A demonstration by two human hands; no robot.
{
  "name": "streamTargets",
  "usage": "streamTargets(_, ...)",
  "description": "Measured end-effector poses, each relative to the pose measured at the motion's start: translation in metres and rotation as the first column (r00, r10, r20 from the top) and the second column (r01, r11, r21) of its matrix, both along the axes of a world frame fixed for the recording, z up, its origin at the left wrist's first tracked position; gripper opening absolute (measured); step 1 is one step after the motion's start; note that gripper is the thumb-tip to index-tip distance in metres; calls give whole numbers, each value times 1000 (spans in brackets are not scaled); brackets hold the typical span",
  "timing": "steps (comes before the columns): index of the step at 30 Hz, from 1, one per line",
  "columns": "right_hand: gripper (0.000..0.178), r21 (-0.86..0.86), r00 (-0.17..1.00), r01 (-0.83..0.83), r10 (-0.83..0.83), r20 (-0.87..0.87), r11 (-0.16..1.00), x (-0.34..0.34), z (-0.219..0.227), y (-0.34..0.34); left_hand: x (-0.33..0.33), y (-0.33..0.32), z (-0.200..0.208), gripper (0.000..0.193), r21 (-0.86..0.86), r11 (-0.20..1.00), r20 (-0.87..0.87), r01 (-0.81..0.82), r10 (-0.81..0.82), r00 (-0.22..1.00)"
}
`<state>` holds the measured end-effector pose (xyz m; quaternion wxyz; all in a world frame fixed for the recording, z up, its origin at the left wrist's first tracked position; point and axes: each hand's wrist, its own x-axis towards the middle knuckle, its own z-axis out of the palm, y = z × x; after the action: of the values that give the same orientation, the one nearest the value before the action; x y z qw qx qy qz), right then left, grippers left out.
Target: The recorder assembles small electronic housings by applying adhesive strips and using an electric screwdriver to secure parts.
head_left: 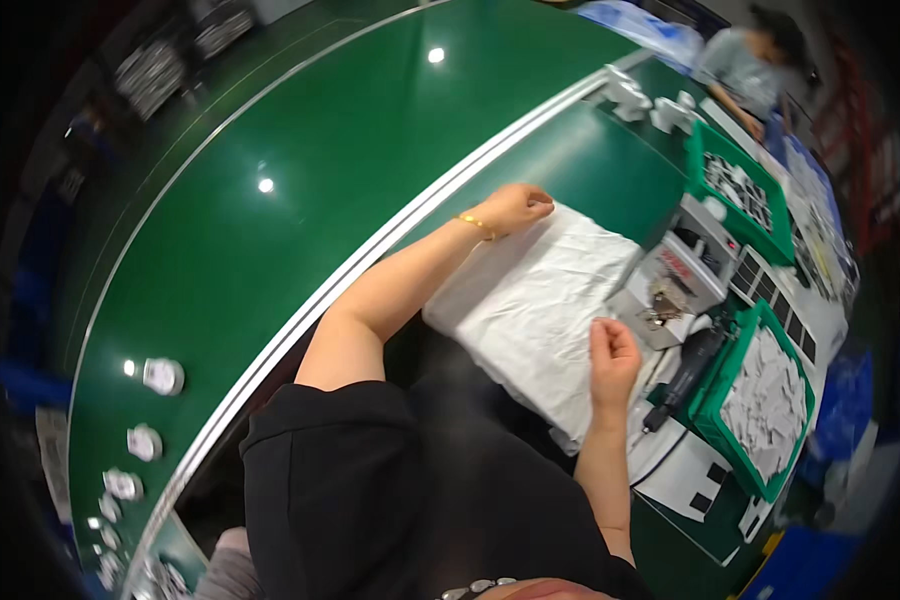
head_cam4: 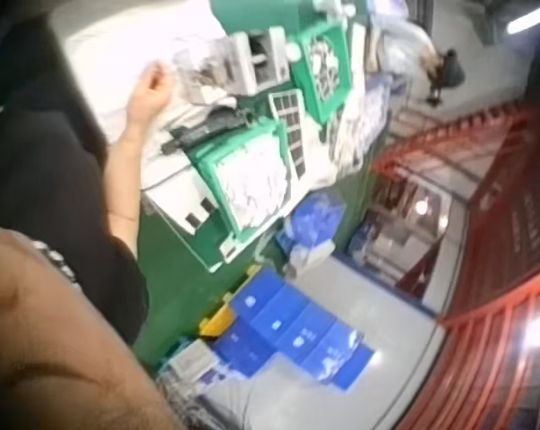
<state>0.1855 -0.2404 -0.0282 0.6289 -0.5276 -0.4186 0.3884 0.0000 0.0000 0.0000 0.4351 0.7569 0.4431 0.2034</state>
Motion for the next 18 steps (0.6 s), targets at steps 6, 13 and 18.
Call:
streamTargets(6, 11, 2, 996, 11, -12, 90, 1000, -20, -13, 0, -165, -99, -3, 33, 391, 864, 55, -316, 321, 946)
streamTargets(13, 11, -4, 994, 7, -7, 106, 1000, -12, -15, 1, -392, -214, -5, 50, 838, 381, -251, -390, 905, 344)
streamTargets(18, 14, -3, 991, 41, -41, 129, 999, -10, -15, 3, -501, -306, 22, 87, 832, 50, -339, -553, 834, -436)
